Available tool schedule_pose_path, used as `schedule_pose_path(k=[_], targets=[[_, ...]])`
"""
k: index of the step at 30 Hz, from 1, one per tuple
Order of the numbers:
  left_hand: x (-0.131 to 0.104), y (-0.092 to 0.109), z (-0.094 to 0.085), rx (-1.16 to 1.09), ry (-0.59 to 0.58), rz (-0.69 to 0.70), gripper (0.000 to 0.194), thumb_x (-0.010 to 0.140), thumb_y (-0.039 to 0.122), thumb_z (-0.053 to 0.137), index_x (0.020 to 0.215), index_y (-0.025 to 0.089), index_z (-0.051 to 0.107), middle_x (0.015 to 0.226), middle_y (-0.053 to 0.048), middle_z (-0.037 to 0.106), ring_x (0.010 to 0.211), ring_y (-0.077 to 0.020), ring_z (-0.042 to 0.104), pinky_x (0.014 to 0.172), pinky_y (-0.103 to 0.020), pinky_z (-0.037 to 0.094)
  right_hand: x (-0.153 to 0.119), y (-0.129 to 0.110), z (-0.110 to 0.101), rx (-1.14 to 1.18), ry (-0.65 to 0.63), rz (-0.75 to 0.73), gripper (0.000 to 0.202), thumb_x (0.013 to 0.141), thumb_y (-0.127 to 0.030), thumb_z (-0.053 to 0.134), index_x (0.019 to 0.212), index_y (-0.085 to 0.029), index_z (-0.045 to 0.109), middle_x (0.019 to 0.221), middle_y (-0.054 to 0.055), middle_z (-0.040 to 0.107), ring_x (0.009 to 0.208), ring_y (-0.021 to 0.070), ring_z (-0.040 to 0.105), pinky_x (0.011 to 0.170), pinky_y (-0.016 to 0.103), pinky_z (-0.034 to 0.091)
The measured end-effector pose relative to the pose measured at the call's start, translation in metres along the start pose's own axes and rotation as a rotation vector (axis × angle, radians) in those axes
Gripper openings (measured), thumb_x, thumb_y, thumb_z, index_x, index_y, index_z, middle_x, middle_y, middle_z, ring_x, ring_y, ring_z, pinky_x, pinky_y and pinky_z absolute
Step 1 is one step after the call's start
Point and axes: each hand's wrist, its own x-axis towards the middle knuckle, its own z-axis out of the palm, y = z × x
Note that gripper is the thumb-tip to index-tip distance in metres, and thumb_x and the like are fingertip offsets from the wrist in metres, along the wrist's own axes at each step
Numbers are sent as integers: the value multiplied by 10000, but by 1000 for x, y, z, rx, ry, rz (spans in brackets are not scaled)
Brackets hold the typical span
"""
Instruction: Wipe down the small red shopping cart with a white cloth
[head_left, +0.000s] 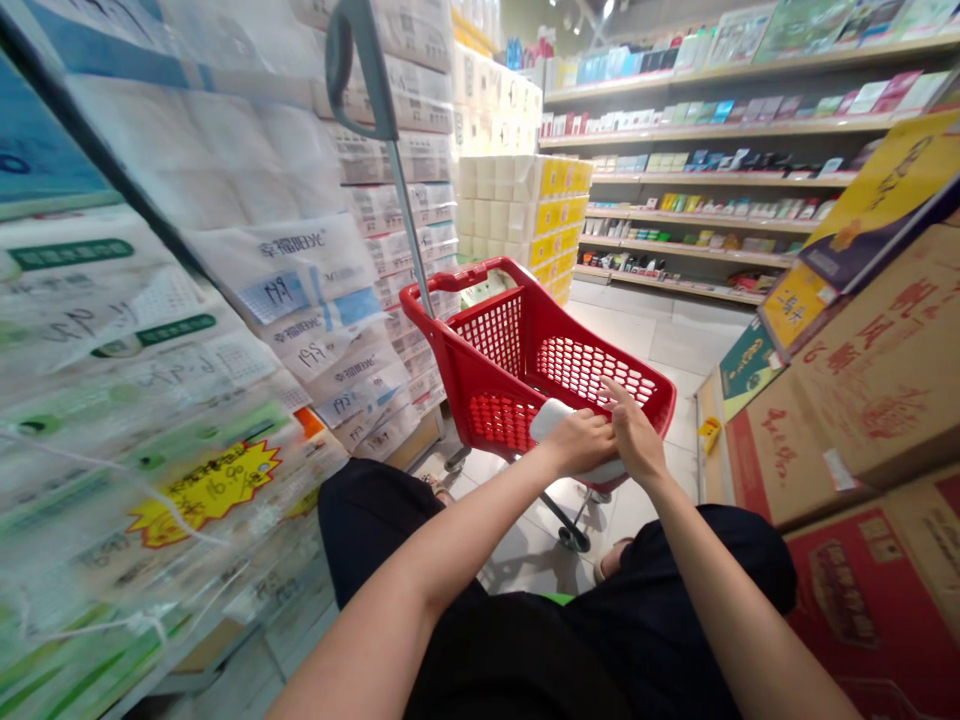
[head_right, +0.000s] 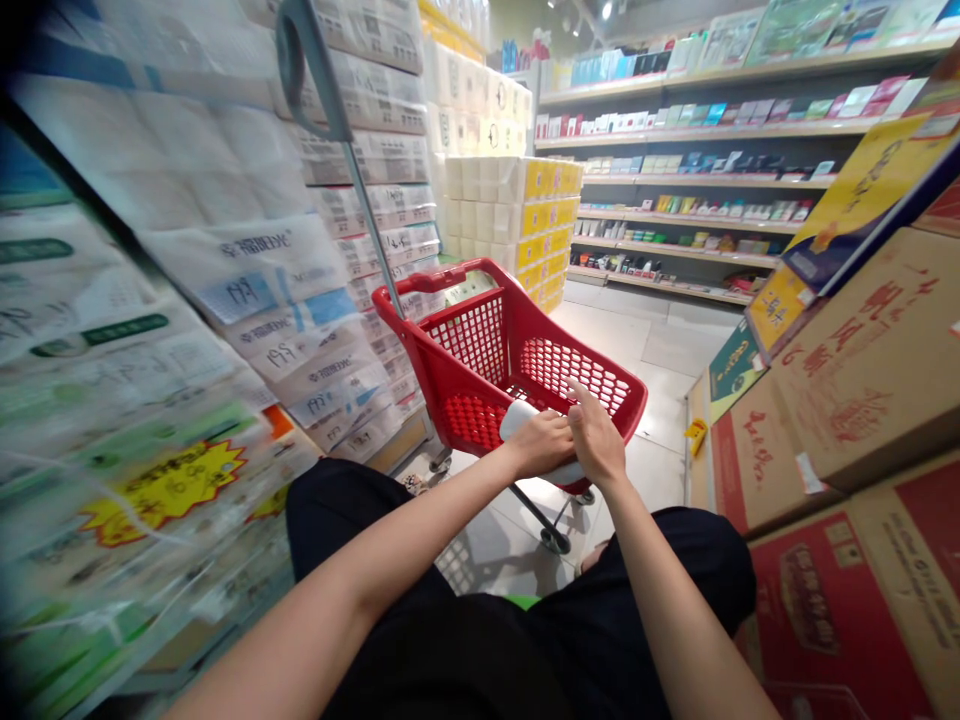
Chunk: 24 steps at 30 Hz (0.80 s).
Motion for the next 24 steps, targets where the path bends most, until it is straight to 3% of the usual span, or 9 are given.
schedule_pose_path(k=[3,7,10,13,19,24], targets=[[-9,-17,-7,19,-30,-11,262,991,293,411,1058,213,652,1040,-65,674,902,-188,604,767,-354,410,2,2,3,-94,-8,-48,640,964,-592,110,1520,-302,237,1415,39,503,1236,218,494,993,360,402],[-30,-43,-23,76,-55,-159,320,1009,369,358,1092,215,627,1020,-63,647,919,-194,571,811,-361,389,4,3,6,-290,-29,-95,667,951,-625,159,1499,-274,303,1425,57,496,1262,236,474,1024,376,367],[-52,-70,-39,106,-77,-232,352,1015,404,321,1087,217,610,1035,-58,628,971,-205,544,883,-374,374,7,0,5,-419,-138,29,693,920,-691,175,1379,-278,491,1248,77,633,1121,260,579,912,374,425],[-74,-99,-55,137,-99,-296,345,1014,402,323,1096,218,603,1098,-65,611,1044,-214,520,976,-406,351,10,-3,2,-504,-326,200,762,875,-765,124,1099,-297,682,964,77,718,923,274,649,740,351,441],[-113,-152,-82,180,-74,-452,348,1001,420,348,1195,235,570,1301,-48,542,1283,-226,407,1183,-443,190,10,-7,-1,-491,-370,221,807,857,-782,52,1042,-322,689,925,64,720,883,270,653,674,328,407],[-135,-182,-97,185,18,-556,376,977,435,406,1258,218,532,1427,-56,456,1407,-253,279,1226,-471,118,9,-10,-1,-487,-377,230,808,852,-790,57,1031,-323,692,915,62,718,868,265,651,675,321,403]])
